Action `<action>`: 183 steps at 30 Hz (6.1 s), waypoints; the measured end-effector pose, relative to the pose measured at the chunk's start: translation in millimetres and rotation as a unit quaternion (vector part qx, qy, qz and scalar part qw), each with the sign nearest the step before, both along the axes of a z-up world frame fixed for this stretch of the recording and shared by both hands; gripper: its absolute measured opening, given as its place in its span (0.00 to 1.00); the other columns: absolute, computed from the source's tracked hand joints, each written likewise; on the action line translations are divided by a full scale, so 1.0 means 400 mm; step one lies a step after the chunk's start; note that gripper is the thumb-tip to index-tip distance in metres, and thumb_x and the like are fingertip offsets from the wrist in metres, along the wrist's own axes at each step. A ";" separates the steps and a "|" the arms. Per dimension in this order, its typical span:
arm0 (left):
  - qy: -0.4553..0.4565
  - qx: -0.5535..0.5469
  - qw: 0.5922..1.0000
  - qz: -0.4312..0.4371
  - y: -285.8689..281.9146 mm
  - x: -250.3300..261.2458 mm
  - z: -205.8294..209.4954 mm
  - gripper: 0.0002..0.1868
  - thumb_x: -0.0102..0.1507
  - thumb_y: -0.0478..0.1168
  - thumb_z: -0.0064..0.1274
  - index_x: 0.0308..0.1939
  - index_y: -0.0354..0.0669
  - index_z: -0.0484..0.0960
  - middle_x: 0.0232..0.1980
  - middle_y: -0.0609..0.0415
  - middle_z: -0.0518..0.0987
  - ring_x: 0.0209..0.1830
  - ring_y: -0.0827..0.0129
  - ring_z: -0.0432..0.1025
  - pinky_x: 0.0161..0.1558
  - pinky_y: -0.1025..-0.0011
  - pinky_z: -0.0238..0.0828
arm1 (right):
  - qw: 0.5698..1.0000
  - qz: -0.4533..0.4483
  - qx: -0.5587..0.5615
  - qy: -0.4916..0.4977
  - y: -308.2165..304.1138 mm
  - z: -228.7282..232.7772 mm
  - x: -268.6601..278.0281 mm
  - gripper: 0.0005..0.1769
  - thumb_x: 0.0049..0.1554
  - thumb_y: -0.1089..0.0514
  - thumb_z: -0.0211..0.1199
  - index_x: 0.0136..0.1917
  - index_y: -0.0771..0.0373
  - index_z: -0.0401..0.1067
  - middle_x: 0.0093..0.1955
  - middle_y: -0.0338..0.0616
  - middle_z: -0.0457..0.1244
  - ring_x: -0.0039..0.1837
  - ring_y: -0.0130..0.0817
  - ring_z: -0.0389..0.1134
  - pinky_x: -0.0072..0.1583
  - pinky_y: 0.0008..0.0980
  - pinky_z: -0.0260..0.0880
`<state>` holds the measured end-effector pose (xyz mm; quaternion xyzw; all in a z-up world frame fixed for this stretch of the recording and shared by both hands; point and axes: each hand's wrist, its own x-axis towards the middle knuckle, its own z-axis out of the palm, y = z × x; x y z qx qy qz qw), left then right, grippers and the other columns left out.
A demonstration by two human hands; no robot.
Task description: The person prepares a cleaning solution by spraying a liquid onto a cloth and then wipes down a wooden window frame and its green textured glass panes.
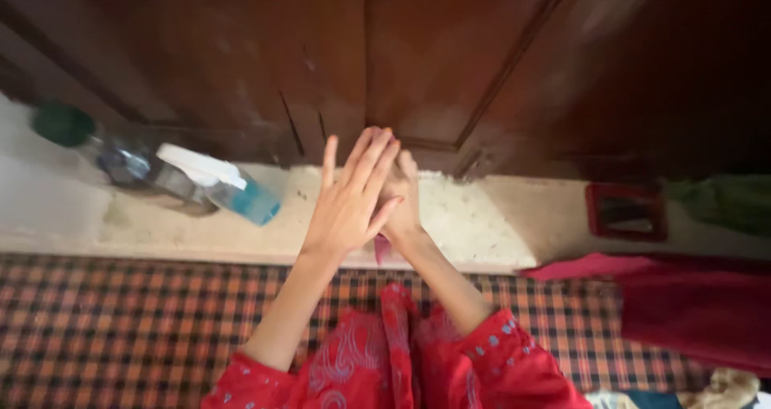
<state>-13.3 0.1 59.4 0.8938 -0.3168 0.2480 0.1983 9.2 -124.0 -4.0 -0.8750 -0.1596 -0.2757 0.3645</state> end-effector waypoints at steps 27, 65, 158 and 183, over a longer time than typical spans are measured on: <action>-0.278 0.062 0.942 0.177 0.055 0.204 0.700 0.51 0.62 0.54 0.58 0.81 0.35 0.51 0.85 0.45 0.45 0.86 0.52 0.39 0.76 0.32 0.33 | 0.942 0.048 0.100 -0.318 0.015 0.869 0.129 0.34 0.66 0.73 0.42 0.84 0.62 0.49 0.67 0.55 0.58 0.67 0.49 0.58 0.69 0.41 0.65; -0.210 0.153 0.945 0.199 0.050 0.206 0.705 0.84 0.34 0.56 0.78 0.82 0.31 0.40 0.85 0.38 0.36 0.85 0.41 0.33 0.76 0.26 0.33 | 0.993 0.046 0.032 -0.107 -0.049 0.396 0.106 0.35 0.54 0.78 0.49 0.75 0.70 0.57 0.56 0.57 0.61 0.53 0.51 0.68 0.55 0.42 0.72; -0.256 0.247 0.921 0.158 -0.636 0.038 0.549 0.68 0.50 0.56 0.69 0.87 0.37 0.50 0.88 0.41 0.37 0.86 0.47 0.33 0.76 0.34 0.36 | 0.606 -0.370 -0.637 -0.300 -1.033 0.459 -0.098 0.20 0.58 0.64 0.58 0.61 0.77 0.76 0.66 0.66 0.65 0.71 0.60 0.65 0.74 0.53 0.62; -0.268 0.338 0.886 0.172 -0.613 0.060 0.323 0.62 0.54 0.46 0.63 0.87 0.46 0.44 0.87 0.44 0.39 0.86 0.54 0.33 0.76 0.39 0.38 | 0.751 -0.306 -0.574 -0.111 -0.991 -0.035 -0.135 0.27 0.59 0.56 0.54 0.68 0.73 0.70 0.68 0.63 0.63 0.75 0.56 0.60 0.76 0.50 0.57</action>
